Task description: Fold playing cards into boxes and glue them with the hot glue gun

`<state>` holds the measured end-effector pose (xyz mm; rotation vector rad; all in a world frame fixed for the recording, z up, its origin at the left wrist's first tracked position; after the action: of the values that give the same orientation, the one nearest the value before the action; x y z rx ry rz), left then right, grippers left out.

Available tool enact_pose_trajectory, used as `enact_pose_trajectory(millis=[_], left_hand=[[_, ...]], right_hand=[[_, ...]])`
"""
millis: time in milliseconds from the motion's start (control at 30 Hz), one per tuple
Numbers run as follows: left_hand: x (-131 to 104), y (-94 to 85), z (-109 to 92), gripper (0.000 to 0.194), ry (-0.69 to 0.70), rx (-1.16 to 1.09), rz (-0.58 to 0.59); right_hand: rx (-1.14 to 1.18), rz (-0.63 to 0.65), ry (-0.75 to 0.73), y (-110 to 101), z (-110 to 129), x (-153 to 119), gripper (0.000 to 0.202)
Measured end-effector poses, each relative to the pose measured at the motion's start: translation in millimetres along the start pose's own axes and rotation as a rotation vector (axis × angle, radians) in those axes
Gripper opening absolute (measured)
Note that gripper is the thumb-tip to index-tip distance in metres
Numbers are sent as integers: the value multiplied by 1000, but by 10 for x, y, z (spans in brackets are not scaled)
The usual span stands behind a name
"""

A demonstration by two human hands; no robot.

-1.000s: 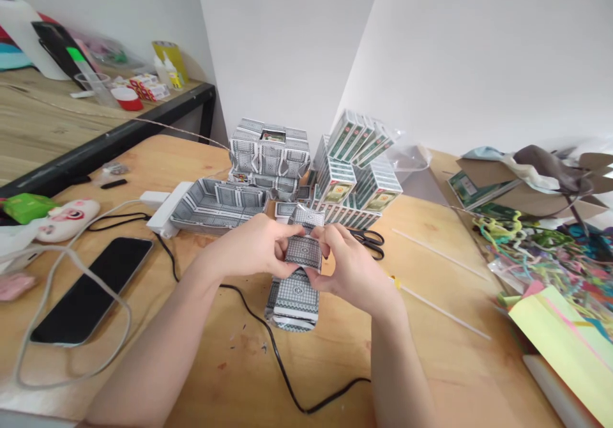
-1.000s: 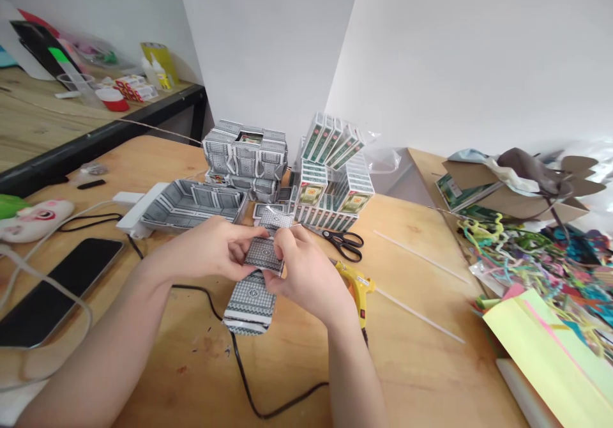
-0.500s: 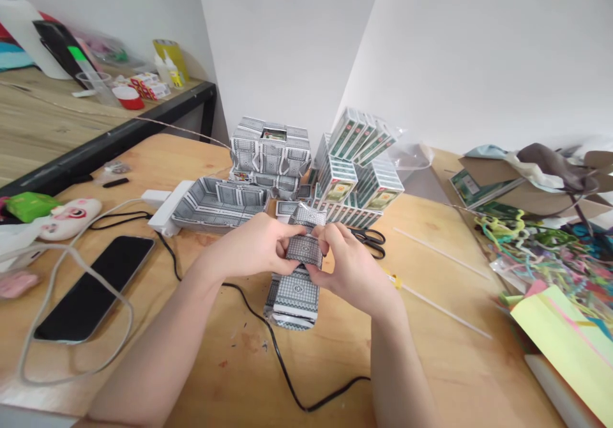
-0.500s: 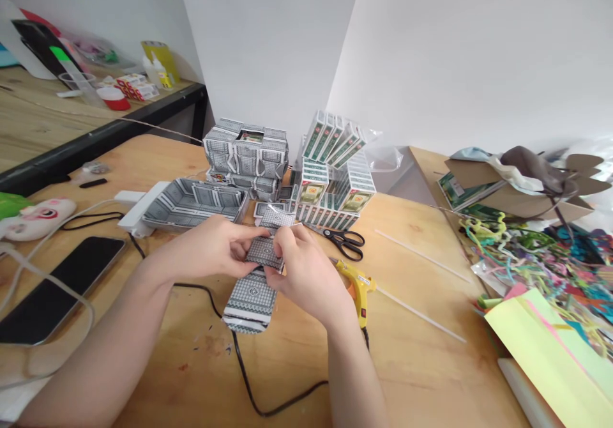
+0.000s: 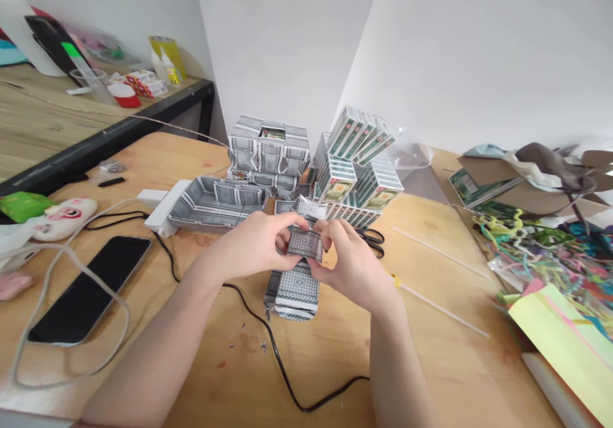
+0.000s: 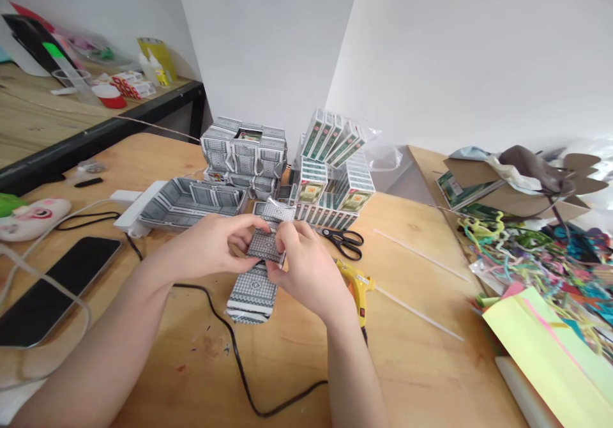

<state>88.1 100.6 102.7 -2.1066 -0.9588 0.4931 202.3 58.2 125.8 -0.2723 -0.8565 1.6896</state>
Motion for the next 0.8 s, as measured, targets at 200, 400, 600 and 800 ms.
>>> enact_pose_trajectory(millis=[200, 400, 600, 800], left_hand=[[7, -10, -17, 44, 2, 4, -23], [-19, -21, -84, 44, 20, 71, -31], [-51, -74, -129, 46, 20, 202, -68], [-88, -132, -98, 48, -19, 391, -127]], right_hand=[[-7, -1, 6, -20, 14, -6, 25], [-20, -11, 9, -17, 19, -5, 28], [-22, -20, -18, 18, 19, 4, 33], [-10, -19, -5, 38, 17, 14, 36]])
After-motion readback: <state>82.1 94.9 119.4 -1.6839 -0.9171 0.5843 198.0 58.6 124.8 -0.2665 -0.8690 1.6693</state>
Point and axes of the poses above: each hand's wrist, its own x-axis towards the middle knuckle, its own y-axis out of the palm, z = x × y, the point moved 8 cm from there along x, towards the middle knuckle, and after that the axes turned 15 degrees about x, right-handed, at the moved point
